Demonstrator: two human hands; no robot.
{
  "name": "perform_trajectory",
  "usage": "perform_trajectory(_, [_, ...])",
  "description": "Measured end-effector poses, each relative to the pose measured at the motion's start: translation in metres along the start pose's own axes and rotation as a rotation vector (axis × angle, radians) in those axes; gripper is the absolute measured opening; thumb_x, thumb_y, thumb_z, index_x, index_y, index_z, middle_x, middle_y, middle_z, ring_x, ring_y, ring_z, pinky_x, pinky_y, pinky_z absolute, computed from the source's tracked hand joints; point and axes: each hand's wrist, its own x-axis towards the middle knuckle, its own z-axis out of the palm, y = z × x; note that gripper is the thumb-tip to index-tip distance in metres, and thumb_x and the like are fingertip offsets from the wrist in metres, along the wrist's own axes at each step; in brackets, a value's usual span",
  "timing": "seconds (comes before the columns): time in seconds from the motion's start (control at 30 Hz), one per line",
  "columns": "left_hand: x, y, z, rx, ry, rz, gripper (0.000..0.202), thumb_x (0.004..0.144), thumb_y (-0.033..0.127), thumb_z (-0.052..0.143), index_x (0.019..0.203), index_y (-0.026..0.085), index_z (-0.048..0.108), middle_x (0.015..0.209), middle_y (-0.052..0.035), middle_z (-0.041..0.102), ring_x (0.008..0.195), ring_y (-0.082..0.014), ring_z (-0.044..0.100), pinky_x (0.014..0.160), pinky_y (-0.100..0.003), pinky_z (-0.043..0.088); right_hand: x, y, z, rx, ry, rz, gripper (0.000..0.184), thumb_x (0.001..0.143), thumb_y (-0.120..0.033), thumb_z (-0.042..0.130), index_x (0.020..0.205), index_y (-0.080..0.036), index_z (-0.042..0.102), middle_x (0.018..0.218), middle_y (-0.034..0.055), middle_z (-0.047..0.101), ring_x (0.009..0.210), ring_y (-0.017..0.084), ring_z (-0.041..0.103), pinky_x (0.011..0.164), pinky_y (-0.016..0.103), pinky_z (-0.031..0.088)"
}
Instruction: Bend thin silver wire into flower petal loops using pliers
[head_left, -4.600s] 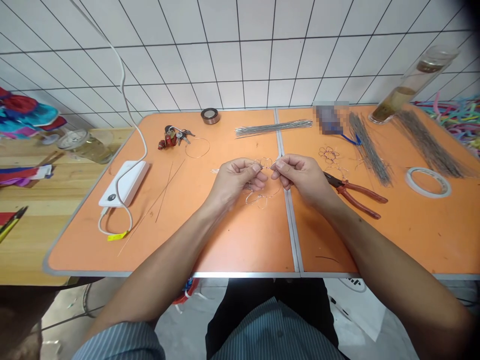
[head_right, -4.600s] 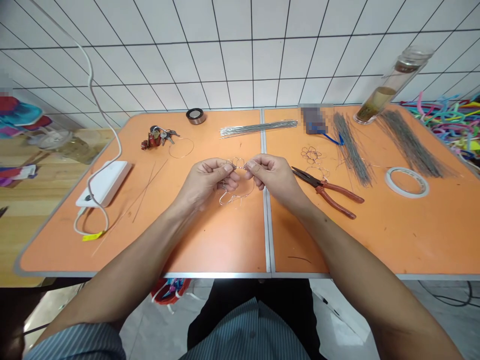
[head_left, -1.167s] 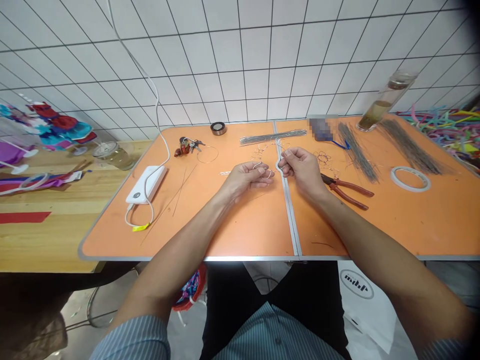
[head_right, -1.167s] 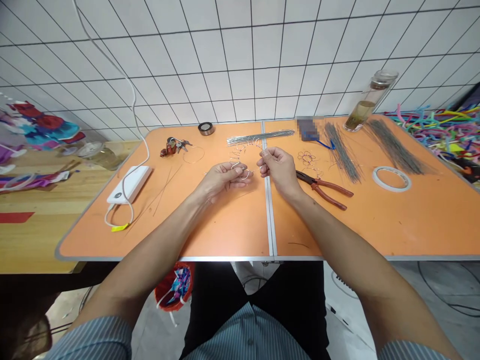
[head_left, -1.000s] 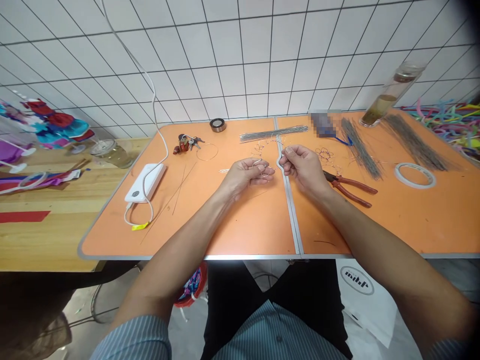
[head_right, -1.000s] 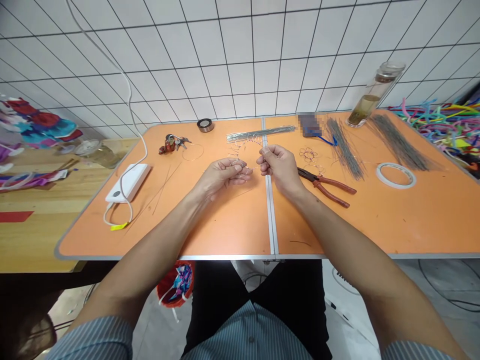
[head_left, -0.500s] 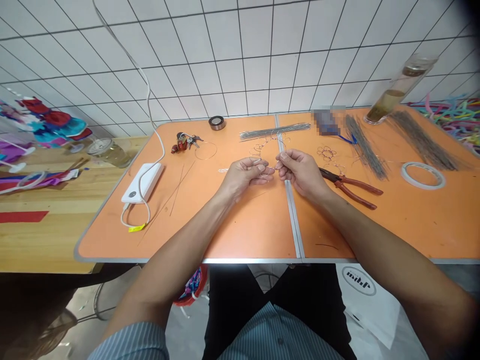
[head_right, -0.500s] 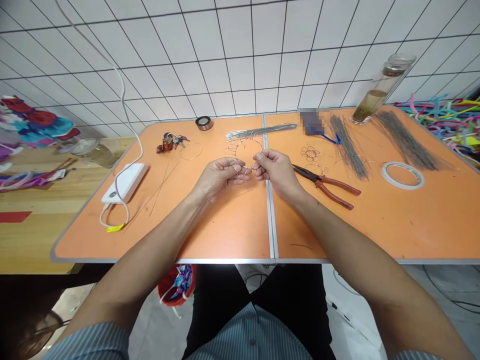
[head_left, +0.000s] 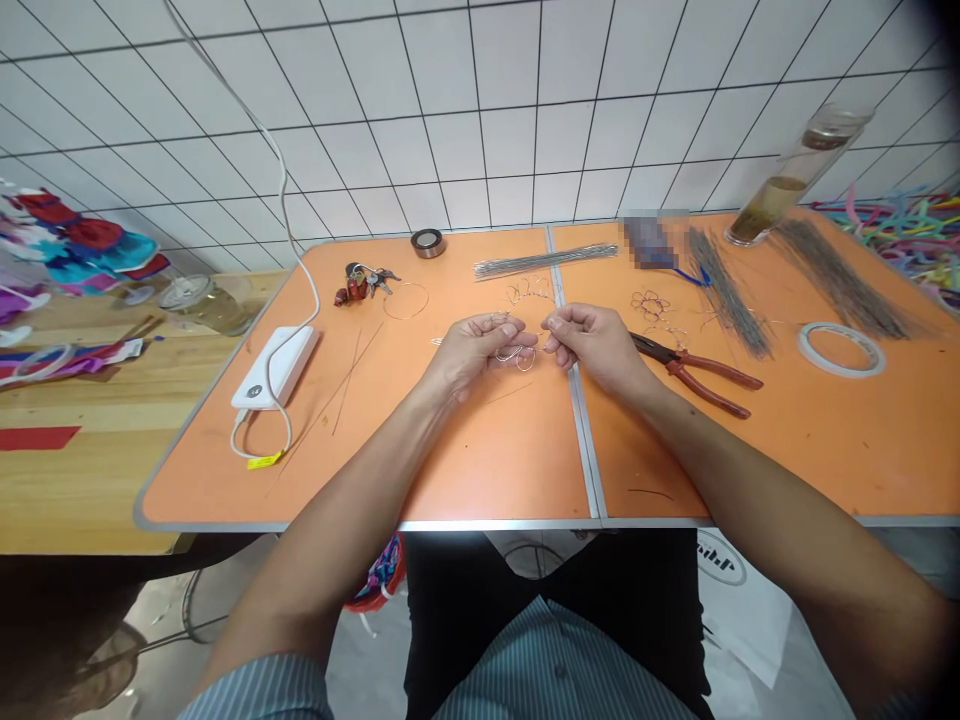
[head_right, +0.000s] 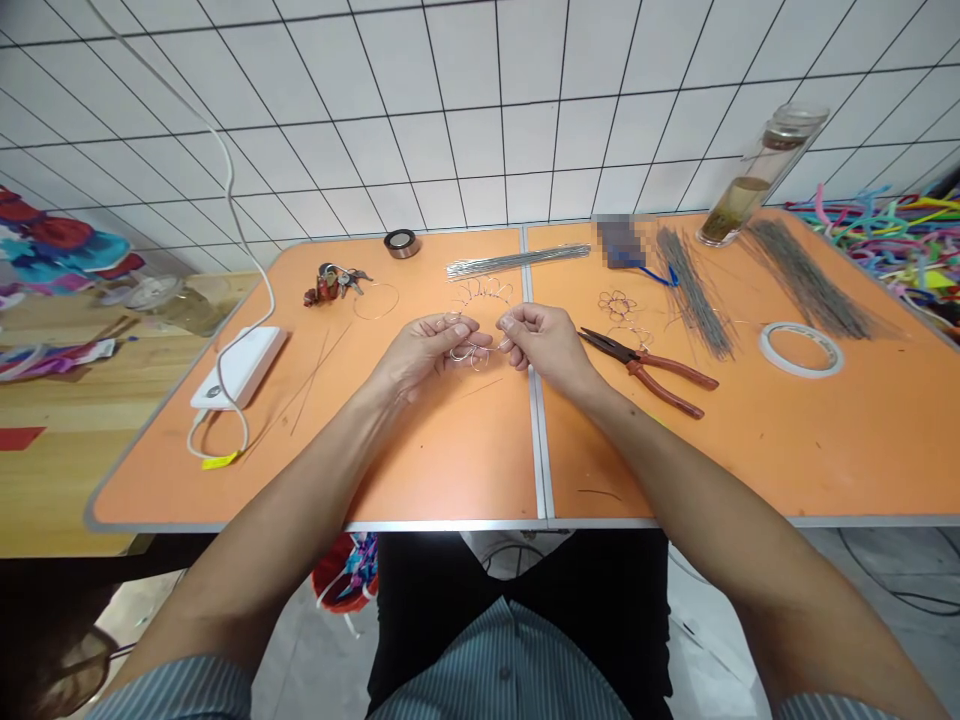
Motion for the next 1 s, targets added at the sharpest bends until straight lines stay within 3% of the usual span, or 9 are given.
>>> perform_trajectory(0.17, [-0.0015,0.0036,-0.0012,0.023,0.02,0.01,0.04,0.085,0.037,0.097,0.111,0.012,0.079,0.102,-0.0146,0.087,0.086,-0.0213,0.085,0.08,-0.029,0.066,-0.0017,-0.0015,0.001,-0.107,-0.004,-0.031,0.032,0.096,-0.049,0.082,0.083,-0.021,0.073,0.072,0.0012,0.074,0.052,0.011,0.063,0.049,0.023,0.052])
perform_trajectory(0.6, [-0.0057,0.0072,0.0002,0.116,-0.012,0.081,0.049,0.082,0.052,0.097,0.107,0.013,0.08,0.101,-0.0155,0.087,0.085,-0.0252,0.086,0.073,-0.03,0.066,-0.0054,-0.0007,0.003,-0.197,-0.039,-0.031,0.024,0.102,-0.038,0.073,0.085,-0.022,0.074,0.073,0.0009,0.074,0.054,0.011,0.065,0.051,0.023,0.052])
perform_trajectory(1.0, [-0.0058,0.0076,-0.0003,0.135,0.034,0.075,0.044,0.081,0.046,0.096,0.105,0.013,0.08,0.103,-0.0149,0.087,0.081,-0.0216,0.084,0.073,-0.028,0.066,-0.0068,-0.0036,0.0025,-0.235,-0.067,-0.022,0.02,0.103,-0.037,0.071,0.092,-0.021,0.076,0.076,0.0015,0.073,0.056,0.013,0.065,0.054,0.026,0.052])
